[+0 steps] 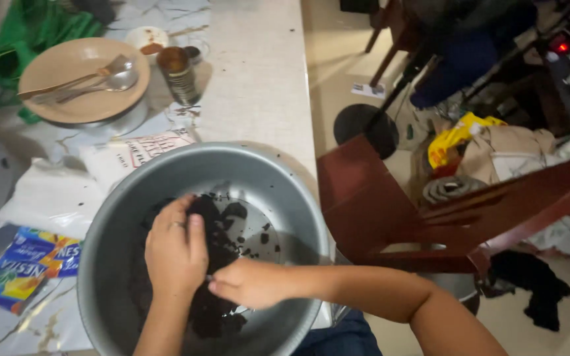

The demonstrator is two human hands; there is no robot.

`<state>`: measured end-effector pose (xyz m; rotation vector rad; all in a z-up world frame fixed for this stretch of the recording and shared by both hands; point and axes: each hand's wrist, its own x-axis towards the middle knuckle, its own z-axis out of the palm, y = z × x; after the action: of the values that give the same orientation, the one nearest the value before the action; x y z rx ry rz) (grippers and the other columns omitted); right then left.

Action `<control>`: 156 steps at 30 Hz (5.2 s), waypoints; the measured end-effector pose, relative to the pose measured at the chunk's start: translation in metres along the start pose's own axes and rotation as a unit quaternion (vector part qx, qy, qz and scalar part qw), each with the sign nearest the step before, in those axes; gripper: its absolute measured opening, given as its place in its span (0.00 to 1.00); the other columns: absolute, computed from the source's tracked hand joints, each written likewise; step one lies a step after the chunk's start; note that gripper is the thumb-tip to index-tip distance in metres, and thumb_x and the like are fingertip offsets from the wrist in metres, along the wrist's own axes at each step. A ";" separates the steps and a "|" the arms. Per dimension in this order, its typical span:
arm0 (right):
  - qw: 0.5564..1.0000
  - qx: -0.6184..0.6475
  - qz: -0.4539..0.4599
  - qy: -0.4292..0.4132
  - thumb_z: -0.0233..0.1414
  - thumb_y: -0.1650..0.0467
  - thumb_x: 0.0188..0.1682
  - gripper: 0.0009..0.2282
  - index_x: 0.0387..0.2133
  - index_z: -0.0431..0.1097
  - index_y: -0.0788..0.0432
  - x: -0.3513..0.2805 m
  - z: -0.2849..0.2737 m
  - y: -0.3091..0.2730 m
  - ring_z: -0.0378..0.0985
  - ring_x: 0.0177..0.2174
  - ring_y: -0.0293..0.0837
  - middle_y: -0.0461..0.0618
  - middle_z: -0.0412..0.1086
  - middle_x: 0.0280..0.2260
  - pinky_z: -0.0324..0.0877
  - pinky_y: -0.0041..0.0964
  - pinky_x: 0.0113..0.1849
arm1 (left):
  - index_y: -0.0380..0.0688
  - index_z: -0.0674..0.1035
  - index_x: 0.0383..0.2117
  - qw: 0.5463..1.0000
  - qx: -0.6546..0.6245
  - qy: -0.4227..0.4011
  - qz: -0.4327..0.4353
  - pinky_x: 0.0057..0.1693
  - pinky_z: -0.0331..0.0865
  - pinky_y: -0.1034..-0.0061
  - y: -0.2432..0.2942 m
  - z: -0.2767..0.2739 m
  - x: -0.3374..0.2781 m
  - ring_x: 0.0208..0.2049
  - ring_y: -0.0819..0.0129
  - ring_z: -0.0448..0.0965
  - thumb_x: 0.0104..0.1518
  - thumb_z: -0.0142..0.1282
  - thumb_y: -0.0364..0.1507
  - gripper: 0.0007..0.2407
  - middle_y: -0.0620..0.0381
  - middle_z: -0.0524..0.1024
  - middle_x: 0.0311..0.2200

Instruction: Breaking down cake into crumbs in a bowl using hands and a measuring cup.

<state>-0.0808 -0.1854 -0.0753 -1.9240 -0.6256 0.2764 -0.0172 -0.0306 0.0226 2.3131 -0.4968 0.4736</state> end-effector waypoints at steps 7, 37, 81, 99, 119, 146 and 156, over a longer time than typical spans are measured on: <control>0.996 -0.012 0.070 -0.054 0.42 0.63 0.60 0.18 0.25 0.65 0.65 0.001 -0.016 -0.052 0.73 0.23 0.64 0.65 0.68 0.21 0.69 0.53 0.30 | 0.41 0.83 0.37 0.996 0.015 -0.001 0.084 0.49 0.68 0.59 0.003 -0.009 -0.005 0.43 0.53 0.80 0.55 0.51 0.27 0.09 0.51 0.82 0.38; 0.995 -0.056 0.070 -0.046 0.48 0.70 0.57 0.13 0.26 0.67 0.68 -0.011 -0.037 -0.061 0.72 0.19 0.59 0.65 0.67 0.19 0.66 0.46 0.26 | 0.46 0.76 0.57 0.998 -0.005 0.040 0.054 0.68 0.52 0.47 0.017 -0.004 -0.011 0.65 0.43 0.64 0.49 0.58 0.41 0.27 0.45 0.67 0.63; 0.988 -0.105 0.071 -0.084 0.46 0.67 0.58 0.15 0.23 0.66 0.64 -0.013 -0.038 -0.041 0.64 0.16 0.52 0.60 0.63 0.16 0.65 0.47 0.24 | 0.43 0.79 0.50 0.989 0.114 0.091 0.011 0.69 0.47 0.38 -0.036 -0.017 0.000 0.60 0.45 0.70 0.53 0.57 0.34 0.18 0.43 0.72 0.56; 0.994 -0.065 0.071 -0.059 0.46 0.68 0.56 0.14 0.23 0.65 0.65 -0.013 -0.029 -0.054 0.69 0.16 0.57 0.62 0.66 0.16 0.66 0.48 0.24 | 0.41 0.79 0.49 0.988 0.059 0.135 -0.036 0.67 0.53 0.44 -0.026 -0.010 0.000 0.54 0.48 0.72 0.54 0.57 0.36 0.18 0.49 0.76 0.49; 0.879 0.443 0.159 0.081 0.38 0.68 0.61 0.12 0.27 0.60 0.58 -0.018 -0.040 -0.014 0.45 0.15 0.33 0.40 0.50 0.16 0.46 0.31 0.19 | 0.38 0.79 0.49 0.702 -0.598 -0.293 -0.252 0.50 0.74 0.74 -0.031 0.046 -0.024 0.43 0.72 0.81 0.60 0.60 0.31 0.14 0.55 0.82 0.42; 0.912 0.281 0.297 -0.025 0.43 0.68 0.56 0.09 0.30 0.67 0.58 -0.014 -0.027 -0.003 0.55 0.15 0.35 0.41 0.57 0.16 0.53 0.33 0.19 | 0.46 0.84 0.38 0.994 0.027 0.078 -0.065 0.51 0.65 0.60 -0.028 -0.001 0.003 0.41 0.58 0.80 0.51 0.64 0.31 0.10 0.55 0.83 0.37; 0.973 -0.105 0.089 -0.186 0.46 0.64 0.54 0.13 0.33 0.73 0.62 -0.017 -0.010 -0.018 0.77 0.32 0.62 0.63 0.73 0.30 0.71 0.52 0.35 | 0.50 0.81 0.43 0.937 0.200 -0.286 -0.005 0.45 0.74 0.55 -0.030 0.110 0.047 0.40 0.50 0.83 0.53 0.60 0.31 0.11 0.48 0.82 0.36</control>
<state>-0.0955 -0.1968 -0.0567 -2.1553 -0.7501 0.7220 0.0585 -0.0983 -0.0476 2.8498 -0.7104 -0.1399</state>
